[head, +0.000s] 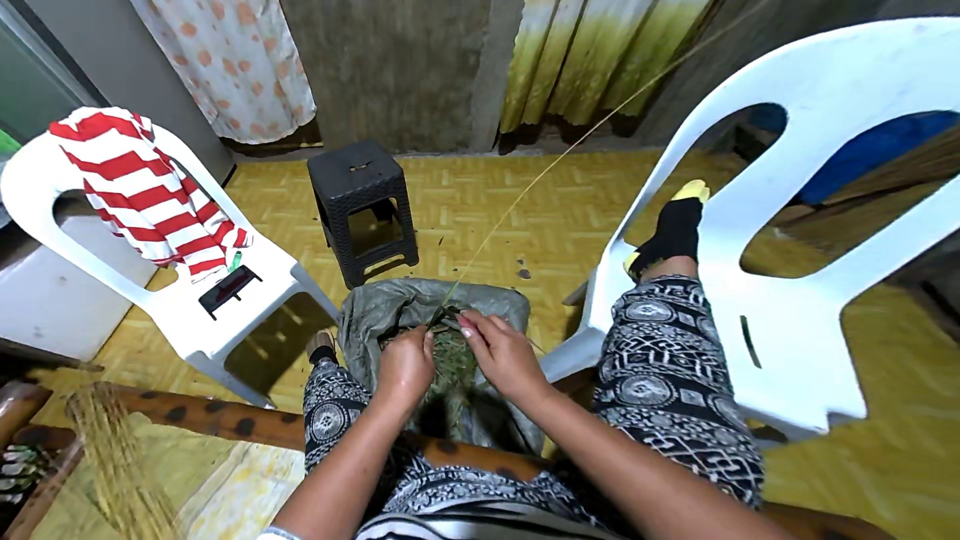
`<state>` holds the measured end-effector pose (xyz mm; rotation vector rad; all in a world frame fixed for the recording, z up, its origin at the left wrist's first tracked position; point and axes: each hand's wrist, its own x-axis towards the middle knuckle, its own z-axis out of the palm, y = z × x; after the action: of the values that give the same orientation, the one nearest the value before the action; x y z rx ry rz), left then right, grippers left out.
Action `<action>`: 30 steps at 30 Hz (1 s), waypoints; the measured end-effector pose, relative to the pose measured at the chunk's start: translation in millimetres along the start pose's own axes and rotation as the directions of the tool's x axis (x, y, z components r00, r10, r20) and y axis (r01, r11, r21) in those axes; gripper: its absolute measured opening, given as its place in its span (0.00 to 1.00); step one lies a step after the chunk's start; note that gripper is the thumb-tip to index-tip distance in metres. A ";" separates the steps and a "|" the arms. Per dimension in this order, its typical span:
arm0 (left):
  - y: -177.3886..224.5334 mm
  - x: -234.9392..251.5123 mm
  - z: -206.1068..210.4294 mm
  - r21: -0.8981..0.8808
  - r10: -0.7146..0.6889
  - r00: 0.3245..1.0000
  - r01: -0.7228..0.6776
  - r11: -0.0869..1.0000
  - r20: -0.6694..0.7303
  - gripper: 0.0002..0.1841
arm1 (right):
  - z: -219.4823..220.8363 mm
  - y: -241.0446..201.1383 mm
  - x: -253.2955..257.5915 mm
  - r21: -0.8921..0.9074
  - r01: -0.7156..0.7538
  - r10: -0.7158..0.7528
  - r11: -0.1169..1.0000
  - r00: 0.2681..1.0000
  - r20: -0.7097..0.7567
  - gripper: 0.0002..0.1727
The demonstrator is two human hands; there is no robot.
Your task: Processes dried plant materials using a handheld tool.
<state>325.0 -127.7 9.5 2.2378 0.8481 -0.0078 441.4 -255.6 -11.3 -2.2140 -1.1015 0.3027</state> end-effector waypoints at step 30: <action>-5.7 0.2 2.9 -0.070 -0.039 0.996 0.044 0.997 0.079 0.22 | -19.7 -2.8 12.9 -0.199 0.023 -0.005 0.980 0.996 0.090 0.25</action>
<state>322.6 -126.4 3.8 2.1389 0.8400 -0.0825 456.8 -253.0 6.6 -2.3877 -1.2434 0.2981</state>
